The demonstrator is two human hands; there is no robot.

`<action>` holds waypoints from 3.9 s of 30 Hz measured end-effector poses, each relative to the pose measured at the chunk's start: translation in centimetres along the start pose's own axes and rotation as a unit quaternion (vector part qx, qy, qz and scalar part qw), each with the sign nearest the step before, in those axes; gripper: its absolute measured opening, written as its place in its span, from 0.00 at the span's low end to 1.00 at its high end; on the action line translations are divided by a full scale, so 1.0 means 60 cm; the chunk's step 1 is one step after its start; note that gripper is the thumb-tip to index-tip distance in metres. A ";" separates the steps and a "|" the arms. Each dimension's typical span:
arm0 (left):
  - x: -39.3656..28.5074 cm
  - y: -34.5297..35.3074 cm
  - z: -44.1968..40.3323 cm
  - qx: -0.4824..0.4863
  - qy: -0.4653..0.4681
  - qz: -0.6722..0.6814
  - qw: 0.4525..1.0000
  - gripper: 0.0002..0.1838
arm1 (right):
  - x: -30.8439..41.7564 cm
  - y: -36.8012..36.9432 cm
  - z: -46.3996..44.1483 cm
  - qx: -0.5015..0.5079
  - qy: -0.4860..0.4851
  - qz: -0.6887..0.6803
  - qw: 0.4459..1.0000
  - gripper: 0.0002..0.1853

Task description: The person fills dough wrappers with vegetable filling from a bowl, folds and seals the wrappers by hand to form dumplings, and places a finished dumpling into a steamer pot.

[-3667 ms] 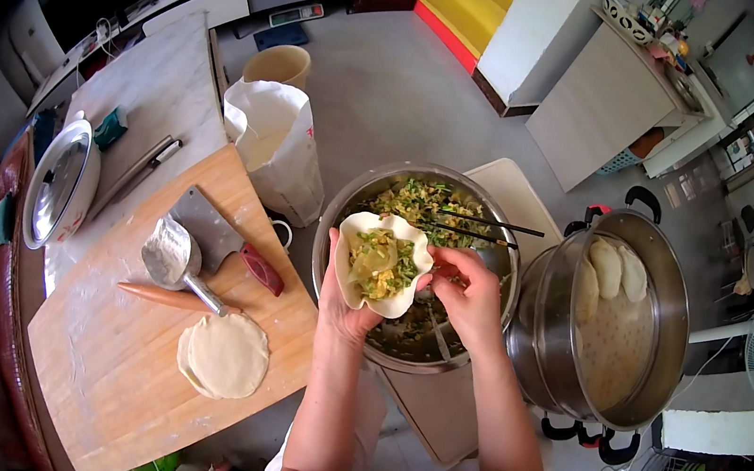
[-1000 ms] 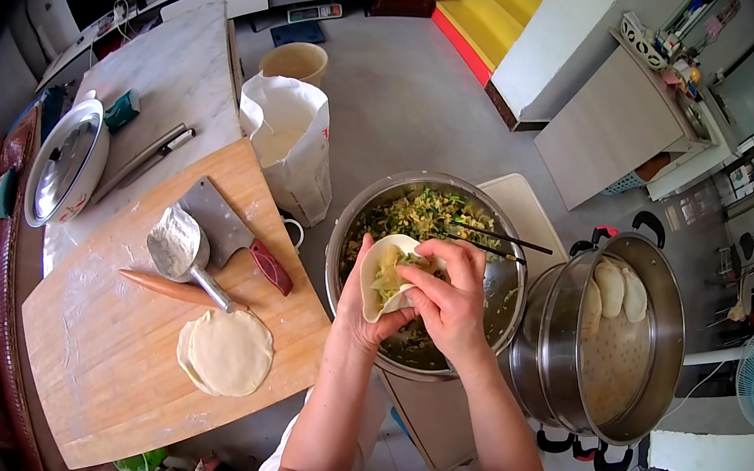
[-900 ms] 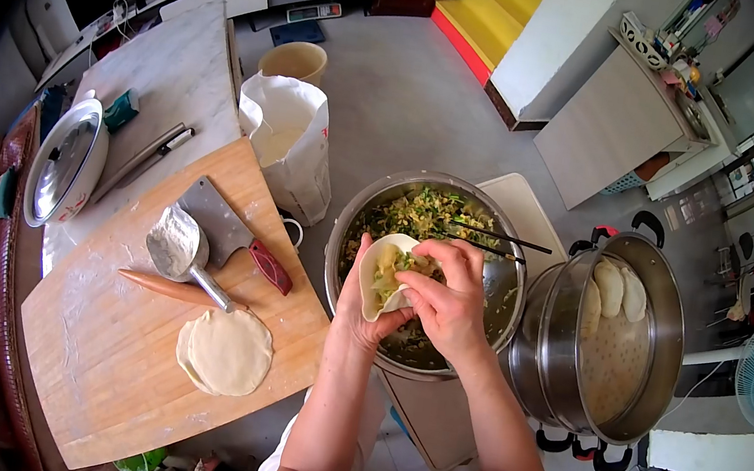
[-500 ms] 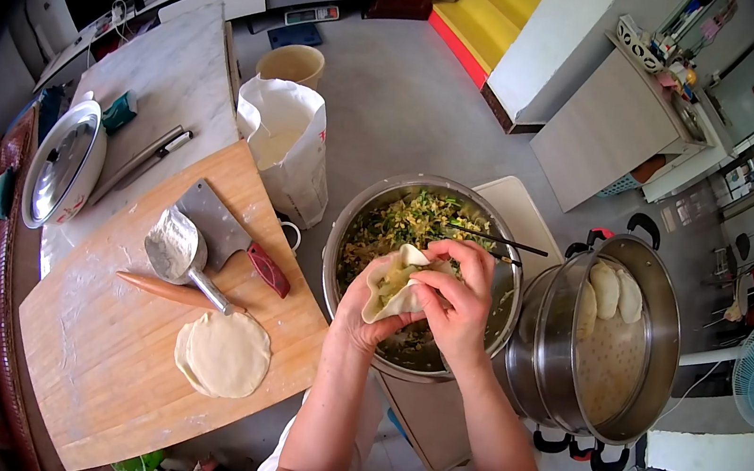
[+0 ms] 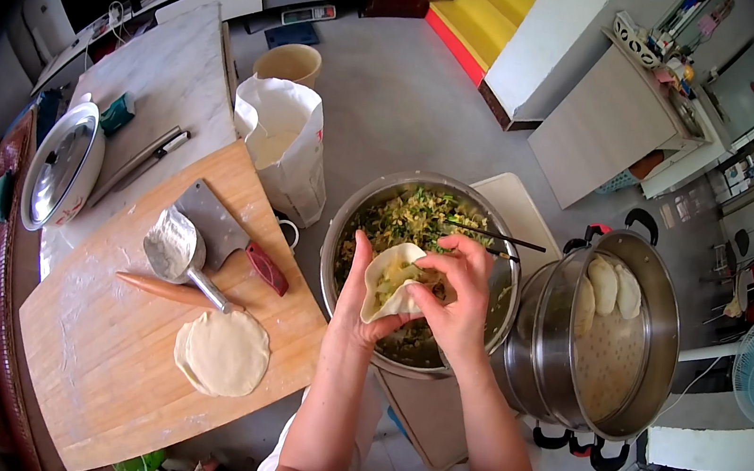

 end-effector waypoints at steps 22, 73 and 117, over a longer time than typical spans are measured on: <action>0.044 0.005 -0.021 0.066 -0.036 0.088 0.993 0.34 | -0.054 -0.001 -0.034 0.217 0.174 -0.198 0.940 0.42; 0.070 0.018 0.000 0.050 -0.069 0.030 0.996 0.33 | -0.069 -0.012 0.095 0.164 0.165 -0.441 0.867 0.39; 0.093 0.027 -0.017 0.118 -0.048 0.045 0.991 0.27 | 0.004 -0.055 0.097 0.001 -0.106 0.087 0.991 0.08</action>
Point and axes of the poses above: each hand's wrist, its own z-axis away from the middle knuckle, its own y-axis out of the palm, x = y × z, the point moved 7 cm from there along -z, towards the middle knuckle, and after that the axes turned 14 degrees about x, right-handed, at the moved point
